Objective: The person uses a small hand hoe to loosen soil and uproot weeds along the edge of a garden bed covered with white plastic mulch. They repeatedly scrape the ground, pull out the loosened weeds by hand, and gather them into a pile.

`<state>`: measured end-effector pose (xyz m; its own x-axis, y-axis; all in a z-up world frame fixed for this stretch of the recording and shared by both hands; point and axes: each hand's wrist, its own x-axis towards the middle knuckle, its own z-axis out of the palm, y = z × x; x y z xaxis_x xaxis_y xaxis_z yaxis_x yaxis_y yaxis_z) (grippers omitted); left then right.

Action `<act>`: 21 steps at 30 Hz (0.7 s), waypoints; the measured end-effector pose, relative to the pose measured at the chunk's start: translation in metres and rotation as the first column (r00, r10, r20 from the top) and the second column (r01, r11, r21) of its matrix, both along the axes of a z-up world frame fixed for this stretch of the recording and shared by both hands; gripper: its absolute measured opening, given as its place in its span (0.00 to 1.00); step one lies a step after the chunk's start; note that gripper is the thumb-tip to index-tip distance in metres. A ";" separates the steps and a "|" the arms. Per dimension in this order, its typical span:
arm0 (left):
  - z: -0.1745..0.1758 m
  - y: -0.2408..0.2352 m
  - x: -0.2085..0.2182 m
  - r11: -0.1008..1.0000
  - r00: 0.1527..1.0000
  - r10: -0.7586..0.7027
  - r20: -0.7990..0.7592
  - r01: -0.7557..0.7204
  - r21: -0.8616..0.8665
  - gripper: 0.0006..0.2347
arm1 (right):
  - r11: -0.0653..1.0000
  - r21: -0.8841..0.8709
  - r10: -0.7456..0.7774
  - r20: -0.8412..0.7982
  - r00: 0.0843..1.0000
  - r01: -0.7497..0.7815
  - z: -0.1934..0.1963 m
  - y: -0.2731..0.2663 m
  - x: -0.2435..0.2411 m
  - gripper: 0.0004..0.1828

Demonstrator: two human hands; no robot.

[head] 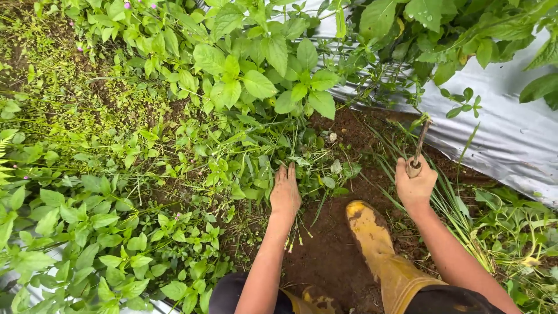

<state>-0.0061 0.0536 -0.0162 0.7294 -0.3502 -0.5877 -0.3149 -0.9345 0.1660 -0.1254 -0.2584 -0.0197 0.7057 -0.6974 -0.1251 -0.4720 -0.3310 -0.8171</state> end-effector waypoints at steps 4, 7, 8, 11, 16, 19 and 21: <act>-0.005 -0.007 0.007 1.000 0.998 0.017 -0.056 -0.019 -0.023 0.36 | 0.998 -0.055 0.034 -0.050 0.998 -0.037 -0.031 0.009 -0.001 0.22; 0.003 -0.007 0.004 0.992 0.990 0.097 -0.104 -0.104 -0.066 0.36 | 0.996 0.026 0.087 -0.138 0.987 -0.084 -0.038 0.028 -0.030 0.21; -0.002 -0.003 0.004 0.993 0.994 0.074 -0.077 -0.081 -0.087 0.35 | 0.991 0.133 0.029 -0.140 0.990 -0.010 -0.039 0.036 -0.037 0.22; 0.004 -0.001 -0.001 0.993 0.997 0.050 -0.066 -0.057 -0.104 0.34 | 0.984 0.174 -0.017 -0.148 0.989 0.043 -0.043 0.023 -0.051 0.23; 0.012 -0.004 0.000 0.984 0.993 0.084 -0.086 -0.096 -0.147 0.34 | 0.998 0.056 -0.027 0.018 0.999 0.026 0.003 0.010 -0.024 0.24; 0.010 -0.004 -0.002 0.985 0.994 0.081 -0.070 -0.090 -0.145 0.33 | 1.000 0.000 -0.016 0.112 0.994 0.016 -0.026 0.009 -0.032 0.24; -0.001 -0.003 -0.005 0.989 0.997 0.056 -0.048 -0.062 -0.136 0.31 | 0.984 0.168 -0.032 -0.158 0.987 0.059 -0.065 0.016 -0.052 0.20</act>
